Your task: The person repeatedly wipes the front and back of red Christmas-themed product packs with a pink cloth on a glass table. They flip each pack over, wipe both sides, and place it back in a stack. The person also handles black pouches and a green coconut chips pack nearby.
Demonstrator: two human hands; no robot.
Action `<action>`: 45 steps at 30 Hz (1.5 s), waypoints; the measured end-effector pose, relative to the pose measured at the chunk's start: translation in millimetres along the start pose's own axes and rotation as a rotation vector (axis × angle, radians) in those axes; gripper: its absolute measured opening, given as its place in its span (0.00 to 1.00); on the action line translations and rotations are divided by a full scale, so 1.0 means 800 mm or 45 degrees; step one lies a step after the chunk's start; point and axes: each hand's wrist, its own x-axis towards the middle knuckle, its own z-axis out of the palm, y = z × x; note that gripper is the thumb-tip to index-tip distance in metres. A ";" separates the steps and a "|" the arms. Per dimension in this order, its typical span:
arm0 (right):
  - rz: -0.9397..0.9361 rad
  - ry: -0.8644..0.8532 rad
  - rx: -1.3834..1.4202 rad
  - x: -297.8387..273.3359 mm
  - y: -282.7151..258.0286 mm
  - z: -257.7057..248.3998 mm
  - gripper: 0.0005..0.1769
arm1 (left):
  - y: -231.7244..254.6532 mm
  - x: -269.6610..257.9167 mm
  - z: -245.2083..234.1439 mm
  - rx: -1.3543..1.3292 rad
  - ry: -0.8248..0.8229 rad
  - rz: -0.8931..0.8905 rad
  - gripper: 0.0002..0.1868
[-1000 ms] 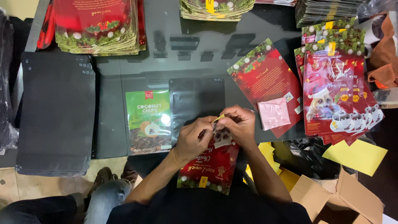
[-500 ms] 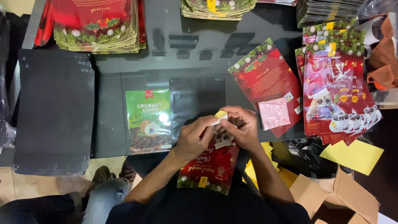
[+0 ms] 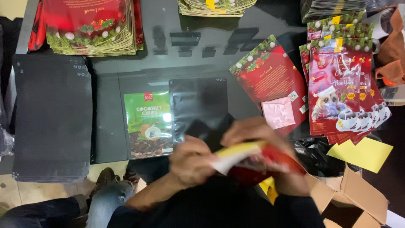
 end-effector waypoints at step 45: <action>0.557 1.061 -0.355 0.031 0.205 0.040 0.11 | -0.156 0.070 -0.132 0.608 0.046 -1.281 0.15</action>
